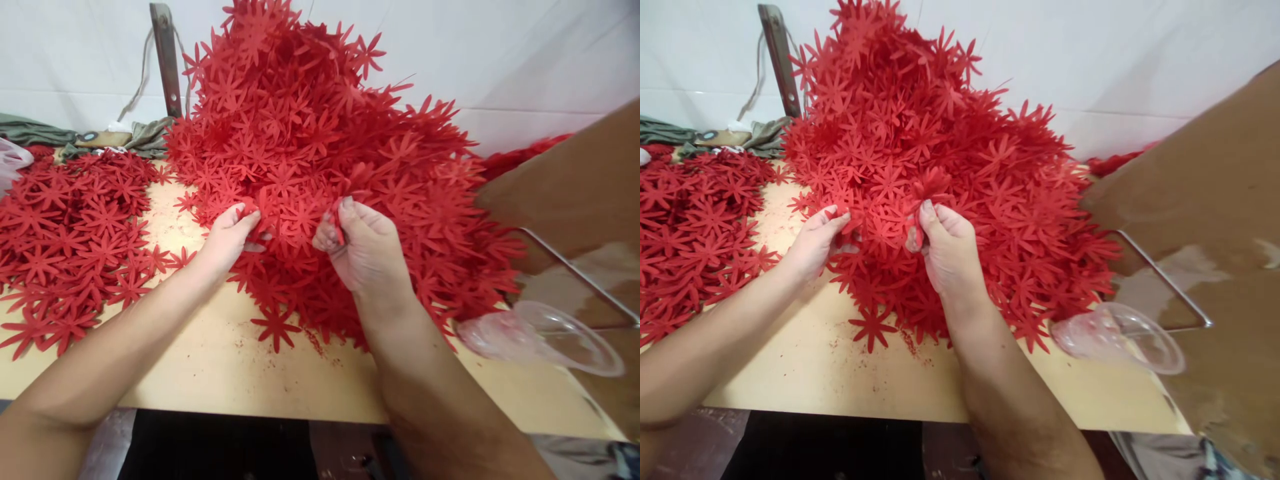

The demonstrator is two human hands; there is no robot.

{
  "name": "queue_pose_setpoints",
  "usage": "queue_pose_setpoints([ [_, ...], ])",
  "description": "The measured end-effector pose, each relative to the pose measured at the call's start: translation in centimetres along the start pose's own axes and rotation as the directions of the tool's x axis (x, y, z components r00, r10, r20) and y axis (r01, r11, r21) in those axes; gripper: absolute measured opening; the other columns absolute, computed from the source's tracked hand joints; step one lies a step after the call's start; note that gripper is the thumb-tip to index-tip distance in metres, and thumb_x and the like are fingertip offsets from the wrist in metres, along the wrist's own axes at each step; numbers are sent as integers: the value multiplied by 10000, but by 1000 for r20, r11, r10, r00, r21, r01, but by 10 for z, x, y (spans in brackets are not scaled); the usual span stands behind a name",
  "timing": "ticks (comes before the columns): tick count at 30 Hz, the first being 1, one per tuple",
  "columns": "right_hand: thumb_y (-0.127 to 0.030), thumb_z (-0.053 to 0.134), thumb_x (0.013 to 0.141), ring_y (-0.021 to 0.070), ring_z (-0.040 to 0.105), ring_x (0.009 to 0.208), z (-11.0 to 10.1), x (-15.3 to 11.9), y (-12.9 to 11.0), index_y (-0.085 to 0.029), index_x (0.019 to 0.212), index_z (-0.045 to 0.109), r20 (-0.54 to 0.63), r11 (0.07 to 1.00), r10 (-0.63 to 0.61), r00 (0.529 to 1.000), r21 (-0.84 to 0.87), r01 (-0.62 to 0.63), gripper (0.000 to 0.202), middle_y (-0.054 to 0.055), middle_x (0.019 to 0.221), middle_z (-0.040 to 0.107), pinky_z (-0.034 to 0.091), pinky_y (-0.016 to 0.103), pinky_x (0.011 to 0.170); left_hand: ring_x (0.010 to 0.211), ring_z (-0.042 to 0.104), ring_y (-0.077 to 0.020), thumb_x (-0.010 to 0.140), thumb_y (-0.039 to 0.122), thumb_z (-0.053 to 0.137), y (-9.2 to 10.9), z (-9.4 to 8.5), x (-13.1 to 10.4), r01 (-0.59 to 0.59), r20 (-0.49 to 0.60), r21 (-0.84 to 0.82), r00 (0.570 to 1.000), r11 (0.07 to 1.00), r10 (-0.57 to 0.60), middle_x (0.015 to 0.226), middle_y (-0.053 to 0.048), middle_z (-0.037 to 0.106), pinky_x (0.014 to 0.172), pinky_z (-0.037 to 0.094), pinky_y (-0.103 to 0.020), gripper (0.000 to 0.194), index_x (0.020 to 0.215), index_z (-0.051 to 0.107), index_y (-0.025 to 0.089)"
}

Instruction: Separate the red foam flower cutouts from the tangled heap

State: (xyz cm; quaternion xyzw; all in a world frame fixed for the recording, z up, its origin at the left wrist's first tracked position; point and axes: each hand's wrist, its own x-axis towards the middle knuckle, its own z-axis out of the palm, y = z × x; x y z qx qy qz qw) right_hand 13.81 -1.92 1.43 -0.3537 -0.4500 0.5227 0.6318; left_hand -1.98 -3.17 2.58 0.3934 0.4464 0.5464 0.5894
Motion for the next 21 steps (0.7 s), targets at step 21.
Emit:
queue_pose_setpoints([
  [21, -421, 739, 673, 80, 437, 475, -1, -3, 12, -226, 581, 598, -28, 940, -155, 987, -310, 139, 258, -41, 520, 509, 396, 253, 470, 489, 447, -34, 760, 71, 562, 0, 0, 5, -248, 5, 291, 966, 924, 258, 571, 71, 521, 550, 393, -174, 142, 656, 505, 148],
])
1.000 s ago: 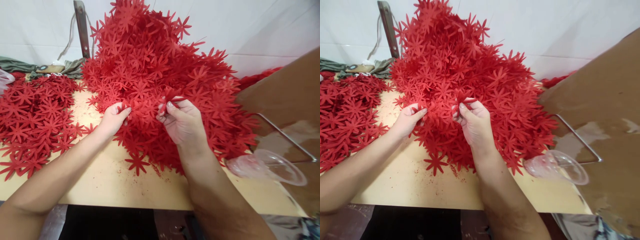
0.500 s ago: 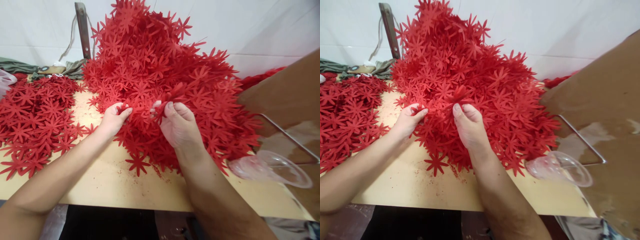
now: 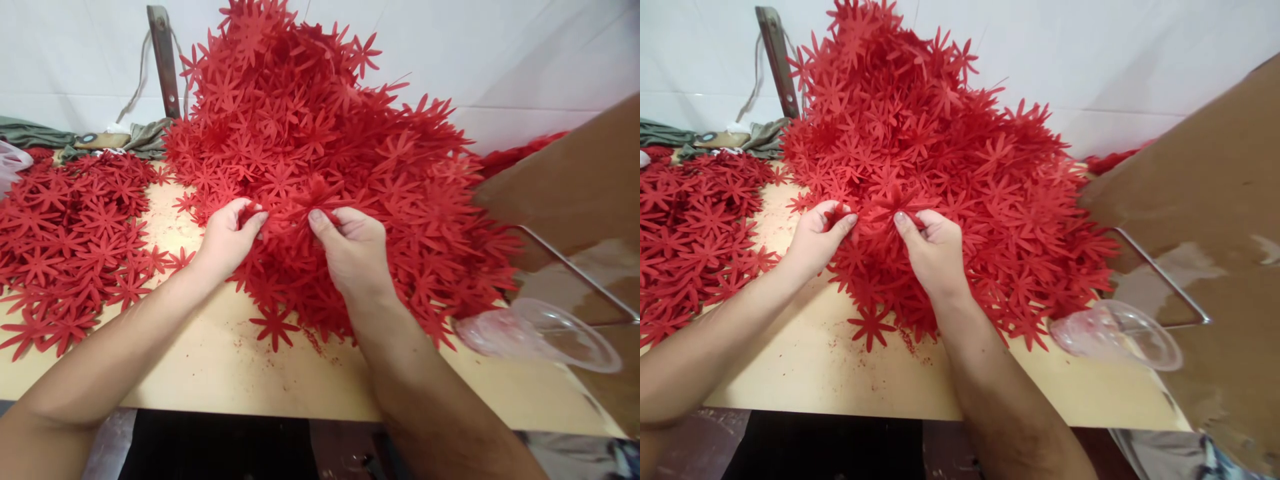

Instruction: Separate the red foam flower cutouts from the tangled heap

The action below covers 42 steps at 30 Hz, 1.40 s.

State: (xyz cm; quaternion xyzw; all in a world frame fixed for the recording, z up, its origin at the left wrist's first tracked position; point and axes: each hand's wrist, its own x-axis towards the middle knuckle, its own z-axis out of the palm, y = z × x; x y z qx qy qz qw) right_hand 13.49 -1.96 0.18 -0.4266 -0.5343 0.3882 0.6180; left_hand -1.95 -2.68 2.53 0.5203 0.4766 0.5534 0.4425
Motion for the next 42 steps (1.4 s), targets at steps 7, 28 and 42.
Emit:
queue_pose_setpoints([
  [7, -387, 768, 637, 91, 558, 595, -13, 17, 12, -243, 632, 589, -13, 973, -10, 1000, 230, 13, 230, -46, 647, 586, 497, 252, 556, 513, 434, -49, 739, 128, 602, -14, -12, 13, -45, -26, 91, 999, 995, 48, 575, 69, 508, 601, 409, -198, 94, 683, 531, 155],
  [28, -540, 622, 749, 84, 304, 446, -7, 5, -4, -219, 494, 420, -30, 972, -127, 991, -203, 118, 457, -36, 460, 361, 260, 273, 433, 1011, 563, -177, 758, 357, 636, 1, -20, 6, -313, 36, 270, 948, 910, 316, 1050, -70, 626, 957, 432, -323, 306, 1000, 635, 170],
  [42, -450, 644, 742, 64, 333, 517, 4, -3, -5, -185, 607, 512, 313, 984, -32, 949, -155, 84, 325, -50, 552, 390, 303, 238, 509, 516, 489, -41, 741, 149, 655, -2, -6, 5, 104, -28, -287, 993, 952, -117, 587, 58, 584, 568, 427, -174, 73, 715, 587, 158],
])
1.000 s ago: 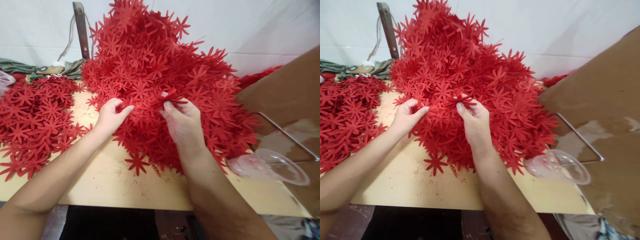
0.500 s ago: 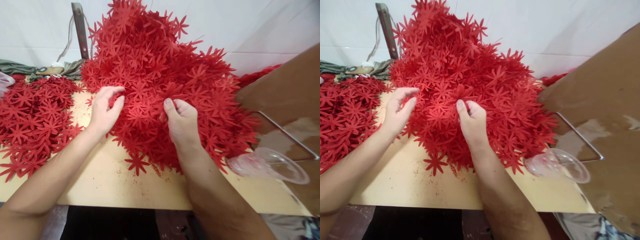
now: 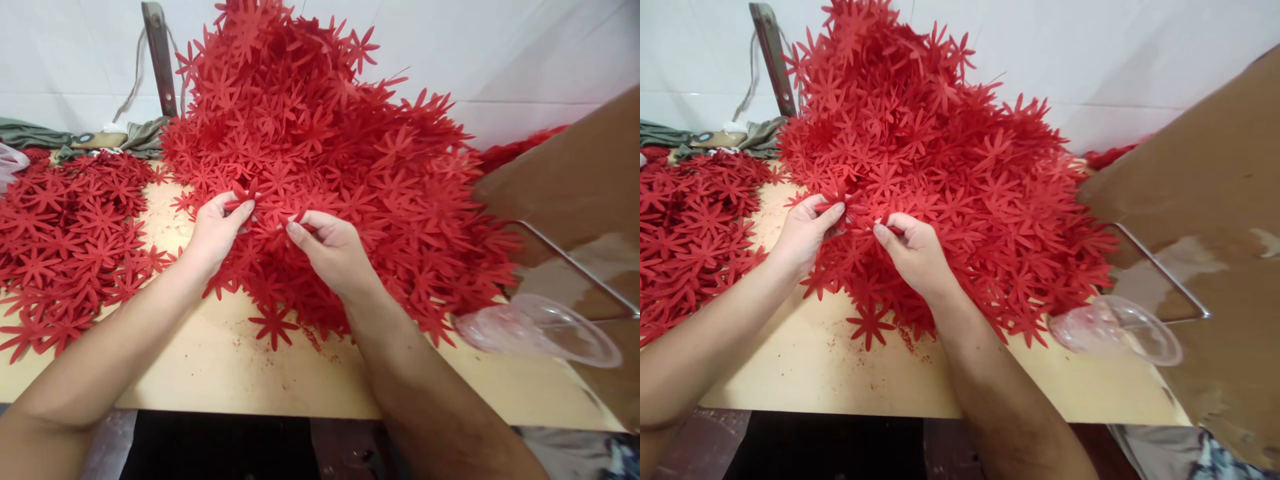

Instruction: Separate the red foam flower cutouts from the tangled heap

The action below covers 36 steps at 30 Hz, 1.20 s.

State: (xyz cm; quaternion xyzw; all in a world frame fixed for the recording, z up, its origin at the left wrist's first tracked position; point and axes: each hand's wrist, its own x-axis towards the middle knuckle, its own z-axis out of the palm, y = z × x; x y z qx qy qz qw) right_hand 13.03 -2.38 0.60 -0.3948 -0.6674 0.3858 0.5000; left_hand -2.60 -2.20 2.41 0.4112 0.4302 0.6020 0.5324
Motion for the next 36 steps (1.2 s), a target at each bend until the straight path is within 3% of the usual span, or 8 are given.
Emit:
queue_pose_setpoints([
  [5, -503, 701, 672, 77, 406, 578, -6, 4, 4, -187, 606, 539, -121, 999, -30, 992, 21, 33, 361, -30, 614, 464, 331, 241, 544, 453, 456, -42, 705, 179, 708, 3, 0, 1, 10, -20, 64, 1000, 998, -9, 505, 65, 550, 485, 360, -173, 191, 651, 525, 164],
  [12, -653, 580, 710, 68, 259, 430, -6, 3, 3, -207, 460, 366, -224, 998, 59, 973, 18, -57, 555, -42, 441, 292, 212, 259, 415, 396, 379, -33, 747, 405, 675, 1, 1, -3, 16, 17, 113, 1000, 993, -18, 414, 66, 451, 440, 310, -194, 374, 543, 465, 172],
  [15, -639, 588, 715, 74, 316, 442, -7, 5, 9, -207, 477, 391, -280, 997, 55, 958, 62, -39, 531, -38, 446, 349, 267, 253, 427, 407, 407, -30, 730, 351, 701, 1, 1, -5, 39, 64, 78, 997, 996, -44, 437, 67, 482, 452, 336, -183, 312, 581, 501, 163],
  [21, -540, 765, 563, 78, 473, 506, -4, 7, 13, -230, 794, 591, -175, 961, 136, 975, 263, -87, 424, -57, 618, 567, 407, 232, 487, 439, 445, -32, 768, 213, 653, 1, 5, -9, 51, 129, 39, 990, 998, -55, 491, 76, 524, 487, 361, -169, 132, 698, 554, 161],
  [26, -545, 688, 674, 64, 331, 406, -7, 6, 10, -216, 544, 449, -268, 987, 111, 957, 142, -75, 428, -62, 459, 407, 283, 239, 401, 628, 544, -41, 773, 183, 641, -1, 5, -8, -31, 96, 45, 995, 998, 27, 661, 53, 609, 664, 434, -166, 95, 707, 578, 154],
  [30, -613, 542, 770, 68, 246, 390, -9, 4, 8, -218, 473, 348, -315, 997, 75, 946, 19, -72, 531, -49, 405, 296, 179, 268, 394, 569, 538, -48, 829, 145, 549, 1, 8, -9, 42, 109, 57, 993, 997, -48, 612, 50, 593, 593, 435, -172, 90, 741, 568, 155],
  [33, -605, 593, 733, 68, 289, 413, -7, 5, 10, -216, 510, 418, -309, 998, 63, 949, 34, -55, 482, -53, 434, 345, 227, 255, 410, 491, 500, -35, 834, 98, 516, 4, 11, -11, 79, 131, 77, 987, 994, -89, 583, 47, 583, 512, 393, -161, 99, 769, 575, 145],
  [36, -549, 707, 647, 72, 384, 476, -5, 7, 11, -227, 711, 574, -266, 996, 42, 963, 92, -18, 354, -56, 552, 476, 324, 240, 459, 487, 483, -22, 805, 47, 529, 6, 13, -12, 61, 127, 51, 990, 997, -67, 615, 49, 593, 524, 391, -158, 117, 807, 598, 142],
])
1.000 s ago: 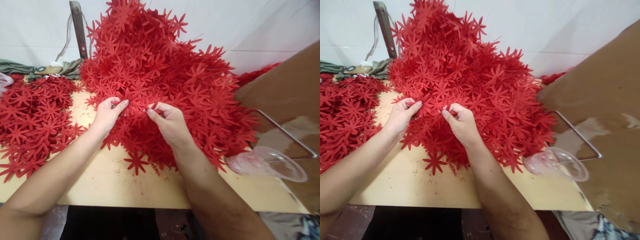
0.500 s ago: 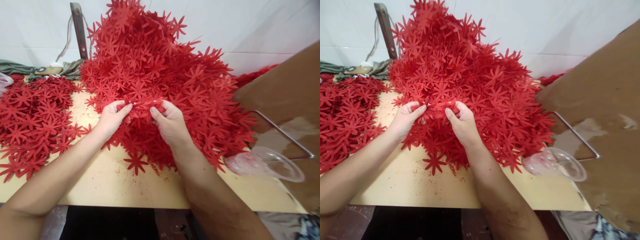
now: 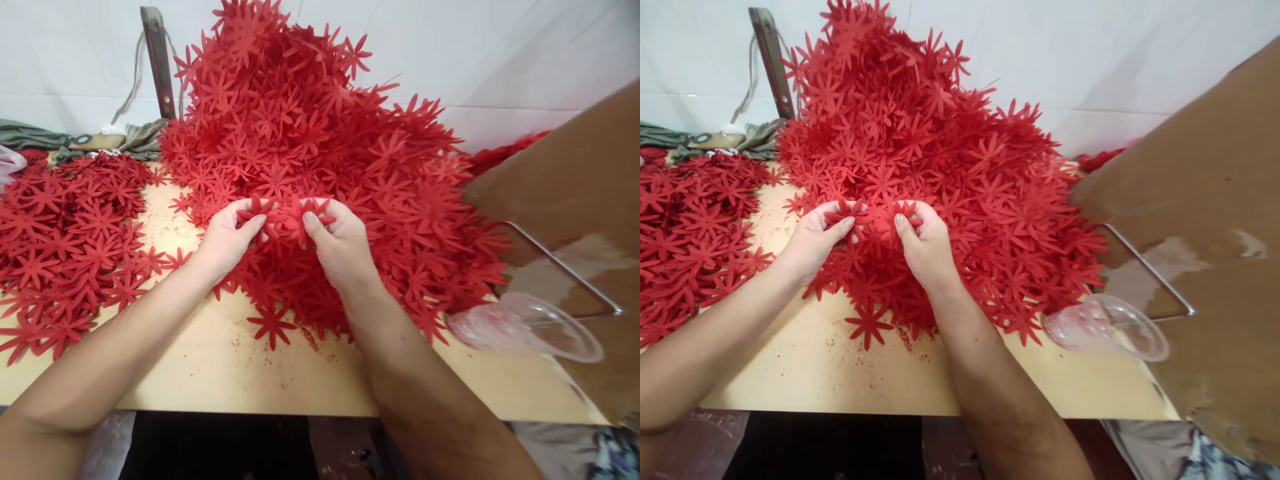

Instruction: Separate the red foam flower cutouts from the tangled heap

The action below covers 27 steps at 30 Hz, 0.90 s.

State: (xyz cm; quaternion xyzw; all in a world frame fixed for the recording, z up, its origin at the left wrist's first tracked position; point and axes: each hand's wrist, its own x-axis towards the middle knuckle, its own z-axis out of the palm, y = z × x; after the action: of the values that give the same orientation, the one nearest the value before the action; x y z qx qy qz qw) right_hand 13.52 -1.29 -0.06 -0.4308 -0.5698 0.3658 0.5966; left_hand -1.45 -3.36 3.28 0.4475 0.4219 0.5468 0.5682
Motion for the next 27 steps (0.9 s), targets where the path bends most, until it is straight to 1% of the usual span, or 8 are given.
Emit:
queue_pose_setpoints([
  [3, -575, 687, 655, 69, 343, 451, 0, -1, -3, -222, 681, 566, 3, 1000, -2, 1000, -29, 2, 374, -56, 526, 442, 284, 241, 425, 495, 468, -24, 794, 72, 559, 0, 0, 0, 8, -5, -25, 1000, 1000, -8, 643, 46, 607, 508, 366, -163, 92, 805, 607, 150],
  [6, -665, 609, 670, 61, 235, 420, -2, -2, -9, -211, 481, 380, -27, 993, -14, 1000, -117, 11, 543, -52, 445, 290, 181, 255, 389, 483, 422, -28, 797, 165, 600, -4, 2, -2, 26, 17, -23, 1000, 999, -25, 593, 51, 573, 496, 342, -173, 50, 749, 602, 151],
  [8, -716, 568, 659, 59, 211, 423, -1, -3, -12, -210, 450, 301, -50, 986, -39, 998, -162, 30, 609, -48, 438, 239, 164, 262, 387, 503, 430, -30, 775, 223, 642, -7, 4, -3, 33, 36, -14, 999, 999, -33, 574, 56, 550, 531, 366, -176, 103, 726, 597, 145],
  [14, -756, 514, 660, 68, 340, 495, 12, -10, -12, -199, 531, 407, 93, 991, -77, 993, -98, 87, 582, -37, 518, 362, 341, 234, 465, 698, 573, -52, 642, 135, 724, -15, 7, -2, 14, 66, -96, 998, 995, -8, 726, 36, 646, 751, 451, -199, 177, 756, 588, 133],
  [18, -722, 425, 757, 71, 381, 534, 15, -14, -11, -197, 577, 416, 160, 996, -76, 984, -40, 83, 555, -31, 566, 391, 386, 231, 528, 615, 527, -49, 657, 111, 670, -14, 0, 3, -53, -62, -31, 997, 998, 51, 641, 50, 609, 671, 428, -192, 115, 671, 560, 140],
  [21, -596, 606, 726, 66, 387, 507, 9, -10, -9, -201, 700, 516, 231, 999, 2, 973, -33, 6, 406, -49, 571, 425, 366, 224, 493, 508, 452, -33, 683, 115, 638, -10, -8, 8, -34, -161, -67, 987, 997, 23, 555, 70, 537, 545, 367, -174, 118, 658, 529, 152],
  [24, -425, 693, 704, 59, 397, 485, 0, -3, -5, -198, 802, 582, 182, 998, 57, 982, -50, -49, 270, -51, 587, 486, 346, 216, 466, 445, 392, -31, 690, 153, 651, -6, -14, 11, -4, -214, -89, 977, 996, -15, 497, 83, 463, 453, 278, -175, 141, 667, 512, 160],
  [27, -405, 616, 777, 69, 428, 472, -7, 2, 0, -206, 821, 606, 77, 996, 52, 996, -74, -46, 204, -39, 579, 504, 378, 227, 467, 445, 394, -30, 689, 147, 655, -4, -15, 11, -18, -216, -50, 976, 999, 6, 480, 84, 455, 451, 276, -178, 150, 645, 512, 154],
])
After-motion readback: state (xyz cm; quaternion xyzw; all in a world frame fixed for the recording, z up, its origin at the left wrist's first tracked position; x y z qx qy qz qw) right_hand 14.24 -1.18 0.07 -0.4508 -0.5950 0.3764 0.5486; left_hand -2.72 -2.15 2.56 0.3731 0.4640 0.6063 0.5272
